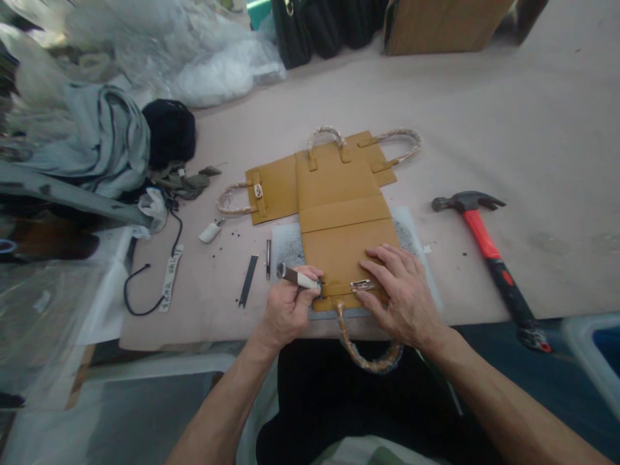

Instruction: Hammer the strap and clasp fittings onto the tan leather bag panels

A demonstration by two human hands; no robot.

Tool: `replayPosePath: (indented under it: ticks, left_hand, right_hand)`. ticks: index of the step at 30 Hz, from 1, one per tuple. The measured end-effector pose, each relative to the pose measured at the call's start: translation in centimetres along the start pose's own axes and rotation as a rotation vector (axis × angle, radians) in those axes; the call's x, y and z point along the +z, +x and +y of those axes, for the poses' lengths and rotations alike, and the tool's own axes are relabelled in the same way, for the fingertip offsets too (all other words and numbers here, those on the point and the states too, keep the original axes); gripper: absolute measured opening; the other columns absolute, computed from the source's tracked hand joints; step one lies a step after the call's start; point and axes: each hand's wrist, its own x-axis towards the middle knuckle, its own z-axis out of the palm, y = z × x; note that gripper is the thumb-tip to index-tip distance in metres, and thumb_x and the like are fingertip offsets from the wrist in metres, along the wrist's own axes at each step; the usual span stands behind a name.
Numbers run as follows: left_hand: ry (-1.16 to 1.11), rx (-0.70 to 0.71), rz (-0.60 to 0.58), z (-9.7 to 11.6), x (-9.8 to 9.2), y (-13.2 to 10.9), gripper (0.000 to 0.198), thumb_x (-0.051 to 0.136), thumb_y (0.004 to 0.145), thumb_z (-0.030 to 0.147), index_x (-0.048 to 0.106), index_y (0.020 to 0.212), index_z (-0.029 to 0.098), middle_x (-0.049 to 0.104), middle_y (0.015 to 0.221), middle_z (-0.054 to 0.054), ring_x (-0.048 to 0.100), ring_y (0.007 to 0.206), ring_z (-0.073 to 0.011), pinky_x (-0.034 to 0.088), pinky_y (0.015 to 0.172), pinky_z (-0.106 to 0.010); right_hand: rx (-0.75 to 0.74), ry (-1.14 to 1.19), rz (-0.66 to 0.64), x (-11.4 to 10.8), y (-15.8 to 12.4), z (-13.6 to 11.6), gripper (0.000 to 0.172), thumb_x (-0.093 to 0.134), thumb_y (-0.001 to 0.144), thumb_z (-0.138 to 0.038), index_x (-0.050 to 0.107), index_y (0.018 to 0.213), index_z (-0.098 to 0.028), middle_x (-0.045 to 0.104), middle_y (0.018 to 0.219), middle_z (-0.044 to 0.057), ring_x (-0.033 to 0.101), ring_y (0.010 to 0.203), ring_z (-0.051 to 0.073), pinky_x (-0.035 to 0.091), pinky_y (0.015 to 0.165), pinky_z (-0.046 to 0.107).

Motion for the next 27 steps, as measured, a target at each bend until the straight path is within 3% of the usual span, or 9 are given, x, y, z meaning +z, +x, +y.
replayPosePath:
  ticks: [6, 11, 15, 19, 27]
  left_hand:
    - [0.082, 0.028, 0.050, 0.0, 0.8, -0.1, 0.011, 0.056, 0.095, 0.014, 0.060, 0.104, 0.018, 0.071, 0.103, -0.009, 0.070, 0.099, -0.0186, 0.058, 0.089, -0.034]
    - [0.116, 0.089, 0.004, 0.3, 1.0, 0.2, 0.012, 0.055, 0.094, 0.013, 0.059, 0.103, 0.018, 0.069, 0.102, -0.009, 0.068, 0.100, -0.0200, 0.057, 0.091, -0.036]
    - [0.042, 0.029, -0.075, 0.1, 0.4, 0.7, 0.008, 0.055, 0.094, 0.015, 0.060, 0.099, 0.018, 0.069, 0.103, -0.009, 0.068, 0.100, -0.0208, 0.056, 0.092, -0.037]
    - [-0.073, -0.040, -0.063, -0.3, -0.2, 0.8, 0.006, 0.056, 0.096, 0.019, 0.061, 0.100, 0.018, 0.070, 0.103, -0.009, 0.070, 0.098, -0.0202, 0.057, 0.090, -0.036]
    - [-0.051, 0.028, -0.040, -0.5, 0.2, 0.2, 0.006, 0.056, 0.097, 0.020, 0.061, 0.100, 0.018, 0.071, 0.104, -0.010, 0.069, 0.102, -0.0207, 0.057, 0.092, -0.039]
  right_hand:
    - [0.001, -0.013, 0.003, 0.0, 0.0, 0.0, 0.040, 0.063, 0.093, -0.040, 0.062, 0.124, -0.015, 0.059, 0.138, 0.017, 0.047, 0.134, 0.037, 0.035, 0.114, 0.058]
    - [0.000, -0.011, 0.015, 0.1, -0.1, 0.0, 0.040, 0.063, 0.093, -0.041, 0.062, 0.124, -0.016, 0.059, 0.137, 0.016, 0.047, 0.135, 0.037, 0.035, 0.114, 0.057]
    - [-0.003, 0.006, 0.015, 0.2, -0.2, 0.0, 0.041, 0.064, 0.092, -0.040, 0.062, 0.125, -0.017, 0.058, 0.139, 0.016, 0.047, 0.135, 0.037, 0.035, 0.115, 0.056]
    - [0.003, 0.012, 0.023, 0.2, -0.2, 0.0, 0.040, 0.065, 0.091, -0.039, 0.063, 0.124, -0.017, 0.059, 0.138, 0.016, 0.047, 0.134, 0.037, 0.035, 0.114, 0.056]
    - [-0.004, 0.011, 0.027, 0.1, -0.2, -0.1, 0.041, 0.066, 0.090, -0.040, 0.064, 0.123, -0.015, 0.059, 0.137, 0.017, 0.047, 0.134, 0.037, 0.036, 0.114, 0.056]
